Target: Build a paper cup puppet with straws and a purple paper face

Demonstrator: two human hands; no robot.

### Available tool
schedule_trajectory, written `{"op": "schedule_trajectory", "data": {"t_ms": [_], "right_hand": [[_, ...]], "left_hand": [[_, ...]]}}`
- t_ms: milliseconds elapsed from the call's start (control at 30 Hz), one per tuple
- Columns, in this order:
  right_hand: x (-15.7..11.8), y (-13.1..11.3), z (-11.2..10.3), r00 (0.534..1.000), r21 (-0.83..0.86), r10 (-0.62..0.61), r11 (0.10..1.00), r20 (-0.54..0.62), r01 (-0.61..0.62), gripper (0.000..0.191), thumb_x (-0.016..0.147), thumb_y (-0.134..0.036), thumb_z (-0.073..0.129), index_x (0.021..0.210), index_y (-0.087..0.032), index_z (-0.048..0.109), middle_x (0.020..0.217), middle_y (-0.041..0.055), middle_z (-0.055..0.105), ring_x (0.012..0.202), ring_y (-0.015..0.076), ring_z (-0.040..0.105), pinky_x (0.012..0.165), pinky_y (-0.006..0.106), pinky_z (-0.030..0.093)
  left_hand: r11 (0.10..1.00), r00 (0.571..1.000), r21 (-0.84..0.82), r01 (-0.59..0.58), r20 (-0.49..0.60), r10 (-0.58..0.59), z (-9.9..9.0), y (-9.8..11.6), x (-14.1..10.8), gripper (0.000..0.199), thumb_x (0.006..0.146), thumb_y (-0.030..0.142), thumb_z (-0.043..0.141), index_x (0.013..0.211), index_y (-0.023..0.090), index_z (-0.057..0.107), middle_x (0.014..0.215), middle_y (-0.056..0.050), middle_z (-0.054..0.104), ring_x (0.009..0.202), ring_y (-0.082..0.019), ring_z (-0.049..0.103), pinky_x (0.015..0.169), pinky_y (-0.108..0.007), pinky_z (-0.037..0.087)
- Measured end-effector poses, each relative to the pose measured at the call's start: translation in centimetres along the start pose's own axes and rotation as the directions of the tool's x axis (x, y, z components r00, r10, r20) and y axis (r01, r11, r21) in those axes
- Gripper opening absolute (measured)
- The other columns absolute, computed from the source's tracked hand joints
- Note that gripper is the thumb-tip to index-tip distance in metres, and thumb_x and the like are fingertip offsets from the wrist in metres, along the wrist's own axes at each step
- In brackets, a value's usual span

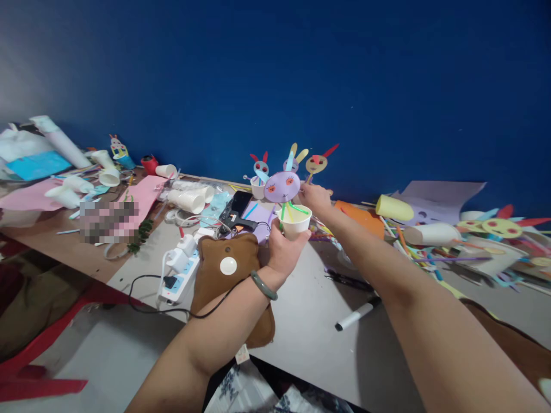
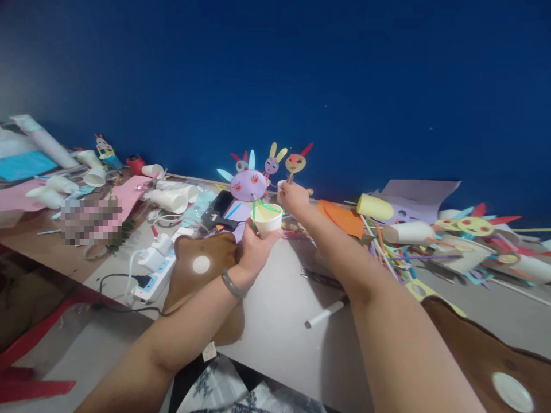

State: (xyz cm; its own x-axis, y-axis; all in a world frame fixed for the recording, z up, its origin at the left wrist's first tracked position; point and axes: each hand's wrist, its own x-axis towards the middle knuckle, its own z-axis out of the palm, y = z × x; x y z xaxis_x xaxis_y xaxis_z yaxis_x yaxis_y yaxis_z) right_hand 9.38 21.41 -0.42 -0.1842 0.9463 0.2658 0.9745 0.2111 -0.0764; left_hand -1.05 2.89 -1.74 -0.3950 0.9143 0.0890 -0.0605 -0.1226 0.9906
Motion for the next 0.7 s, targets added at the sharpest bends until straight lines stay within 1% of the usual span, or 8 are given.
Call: {"op": "schedule_trajectory", "data": {"t_ms": [167, 233, 300, 367, 433, 500, 567, 700], "right_hand": [[-1.2, 0.9, -0.5, 0.997, 0.055, -0.046, 0.997, -0.058, 0.05, 0.035, 0.094, -0.042, 0.052, 0.116, -0.023, 0.071, 0.114, 0.0128, 0.074, 0.097, 0.0275, 0.067, 0.074, 0.032, 0.043], [-1.5, 1.5, -0.8, 0.99, 0.103, -0.043, 0.993, -0.135, 0.057, 0.036, 0.095, -0.042, 0.051, 0.117, -0.02, 0.069, 0.115, 0.0136, 0.072, 0.1, 0.0273, 0.065, 0.077, 0.033, 0.045], [-1.5, 2.2, -1.4, 0.967, 0.19, 0.022, 0.981, -0.254, 0.027, 0.035, 0.093, -0.041, 0.053, 0.114, -0.017, 0.066, 0.114, 0.0147, 0.07, 0.101, 0.0273, 0.064, 0.081, 0.035, 0.046], [-0.8, 3.1, -2.2, 0.924, 0.293, 0.133, 0.956, -0.358, -0.024, 0.038, 0.088, -0.039, 0.058, 0.117, -0.015, 0.062, 0.116, 0.0163, 0.066, 0.101, 0.0274, 0.063, 0.084, 0.037, 0.047], [0.4, 3.8, -3.3, 0.896, 0.357, 0.195, 0.933, -0.399, -0.044, 0.048, 0.084, -0.036, 0.063, 0.125, -0.012, 0.056, 0.122, 0.0185, 0.063, 0.104, 0.0275, 0.062, 0.088, 0.039, 0.048], [1.8, 4.3, -4.4, 0.907, 0.357, 0.149, 0.934, -0.393, 0.001, 0.052, 0.082, -0.032, 0.065, 0.129, -0.012, 0.053, 0.125, 0.0184, 0.062, 0.11, 0.0283, 0.06, 0.094, 0.041, 0.047], [3.1, 4.5, -5.4, 0.931, 0.323, 0.073, 0.945, -0.356, 0.049, 0.049, 0.081, -0.027, 0.066, 0.127, -0.013, 0.056, 0.125, 0.0175, 0.064, 0.114, 0.0293, 0.06, 0.098, 0.042, 0.046], [5.0, 3.9, -6.8, 0.954, 0.301, 0.014, 0.95, -0.3, 0.08, 0.043, 0.082, -0.03, 0.069, 0.123, -0.017, 0.063, 0.119, 0.0145, 0.068, 0.111, 0.0299, 0.063, 0.093, 0.042, 0.049]], "left_hand": [[0.999, 0.999, -0.018, 0.04, 0.011, -0.04, 0.0, 0.5, 0.0, 0.052, 0.065, 0.019, 0.086, 0.109, 0.019, 0.057, 0.107, -0.008, 0.073, 0.093, -0.02, 0.071, 0.088, -0.034, 0.054], [0.999, 0.999, -0.017, 0.043, 0.002, -0.043, 0.0, 0.4, 0.0, 0.052, 0.065, 0.018, 0.086, 0.108, 0.019, 0.057, 0.106, -0.008, 0.074, 0.093, -0.02, 0.071, 0.087, -0.034, 0.055], [0.999, 0.999, -0.026, 0.037, 0.0, -0.037, 0.1, 0.2, 0.0, 0.052, 0.065, 0.019, 0.086, 0.108, 0.02, 0.057, 0.107, -0.007, 0.074, 0.093, -0.02, 0.071, 0.087, -0.033, 0.055], [0.999, 1.0, -0.035, 0.031, 0.003, -0.031, 0.1, 0.0, 0.1, 0.053, 0.065, 0.02, 0.087, 0.109, 0.02, 0.057, 0.108, -0.007, 0.074, 0.095, -0.02, 0.071, 0.087, -0.033, 0.055], [0.999, 1.0, -0.031, 0.026, 0.003, -0.026, 0.1, -0.1, 0.1, 0.054, 0.064, 0.021, 0.088, 0.108, 0.02, 0.057, 0.108, -0.008, 0.073, 0.096, -0.02, 0.071, 0.088, -0.033, 0.055], [0.999, 1.0, -0.03, 0.02, -0.001, -0.02, 0.0, -0.1, 0.1, 0.054, 0.065, 0.022, 0.088, 0.109, 0.02, 0.057, 0.109, -0.008, 0.073, 0.098, -0.02, 0.071, 0.09, -0.033, 0.054], [0.999, 1.0, -0.034, 0.015, 0.0, -0.015, 0.0, 0.0, 0.1, 0.054, 0.066, 0.023, 0.087, 0.11, 0.019, 0.056, 0.109, -0.009, 0.072, 0.099, -0.021, 0.071, 0.09, -0.034, 0.054], [0.998, 1.0, -0.06, 0.023, 0.017, -0.022, 0.0, -0.2, 0.1, 0.054, 0.066, 0.022, 0.087, 0.11, 0.019, 0.055, 0.11, -0.01, 0.072, 0.101, -0.022, 0.071, 0.091, -0.035, 0.054]]}}
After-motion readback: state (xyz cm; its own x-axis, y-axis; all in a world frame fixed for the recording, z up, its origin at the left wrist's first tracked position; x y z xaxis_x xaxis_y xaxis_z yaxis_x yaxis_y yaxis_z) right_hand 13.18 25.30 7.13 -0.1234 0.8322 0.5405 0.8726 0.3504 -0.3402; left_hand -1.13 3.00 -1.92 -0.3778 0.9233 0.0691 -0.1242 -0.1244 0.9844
